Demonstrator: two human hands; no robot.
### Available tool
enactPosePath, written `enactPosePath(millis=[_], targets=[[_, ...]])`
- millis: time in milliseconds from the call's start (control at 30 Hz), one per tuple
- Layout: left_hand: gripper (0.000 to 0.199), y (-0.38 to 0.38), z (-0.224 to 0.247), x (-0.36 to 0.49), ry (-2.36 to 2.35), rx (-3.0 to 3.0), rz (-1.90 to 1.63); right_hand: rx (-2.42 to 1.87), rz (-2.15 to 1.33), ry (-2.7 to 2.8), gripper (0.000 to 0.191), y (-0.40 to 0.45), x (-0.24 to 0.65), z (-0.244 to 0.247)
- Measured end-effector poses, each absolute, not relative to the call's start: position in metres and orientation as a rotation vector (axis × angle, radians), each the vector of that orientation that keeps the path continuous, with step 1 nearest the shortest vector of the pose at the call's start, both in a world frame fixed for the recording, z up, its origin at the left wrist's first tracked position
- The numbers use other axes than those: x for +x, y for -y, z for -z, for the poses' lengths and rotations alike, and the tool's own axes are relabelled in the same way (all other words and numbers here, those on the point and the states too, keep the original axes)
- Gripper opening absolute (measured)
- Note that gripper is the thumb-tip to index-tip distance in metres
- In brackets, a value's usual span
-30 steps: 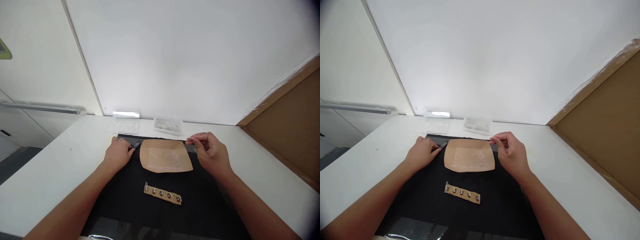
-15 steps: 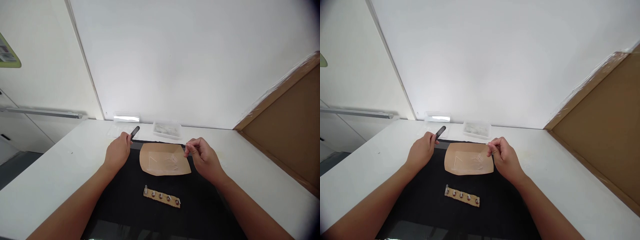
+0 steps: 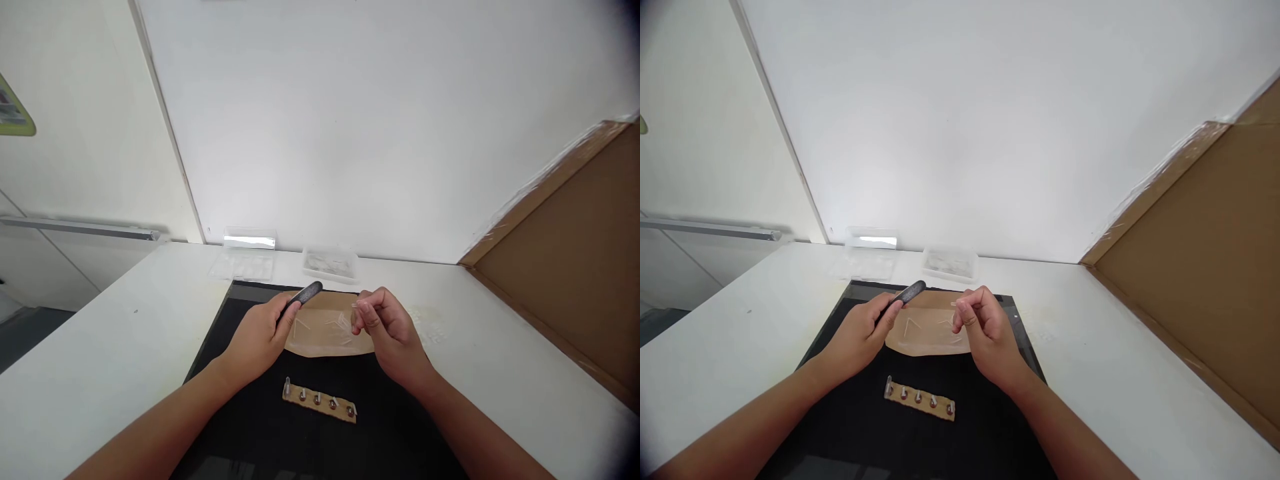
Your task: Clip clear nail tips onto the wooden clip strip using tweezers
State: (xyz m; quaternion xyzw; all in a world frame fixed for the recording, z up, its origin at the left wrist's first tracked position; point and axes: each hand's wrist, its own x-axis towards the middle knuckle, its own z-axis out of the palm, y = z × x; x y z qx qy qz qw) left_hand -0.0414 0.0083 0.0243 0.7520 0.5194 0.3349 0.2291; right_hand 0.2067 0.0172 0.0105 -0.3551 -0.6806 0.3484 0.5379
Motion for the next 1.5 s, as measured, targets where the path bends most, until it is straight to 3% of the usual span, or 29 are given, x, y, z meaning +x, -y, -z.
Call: enactPosePath(millis=[267, 800, 1500], targets=[[0.045, 0.002, -0.025, -0.028, -1.195, 1.852, -0.858, -0.850, -0.745, 1.692, 0.013, -0.003, 0.192, -0.002], [0.045, 0.012, -0.027, -0.024, -1.028, 1.612, -0.828, -1.007, 0.023, 2.002, 0.002, -0.006, 0.190, -0.005], [0.042, 0.011, -0.030, -0.026, -1.064, 1.909, -0.901, -1.111, 0.278, 1.945, 0.012, -0.005, 0.178, -0.004]])
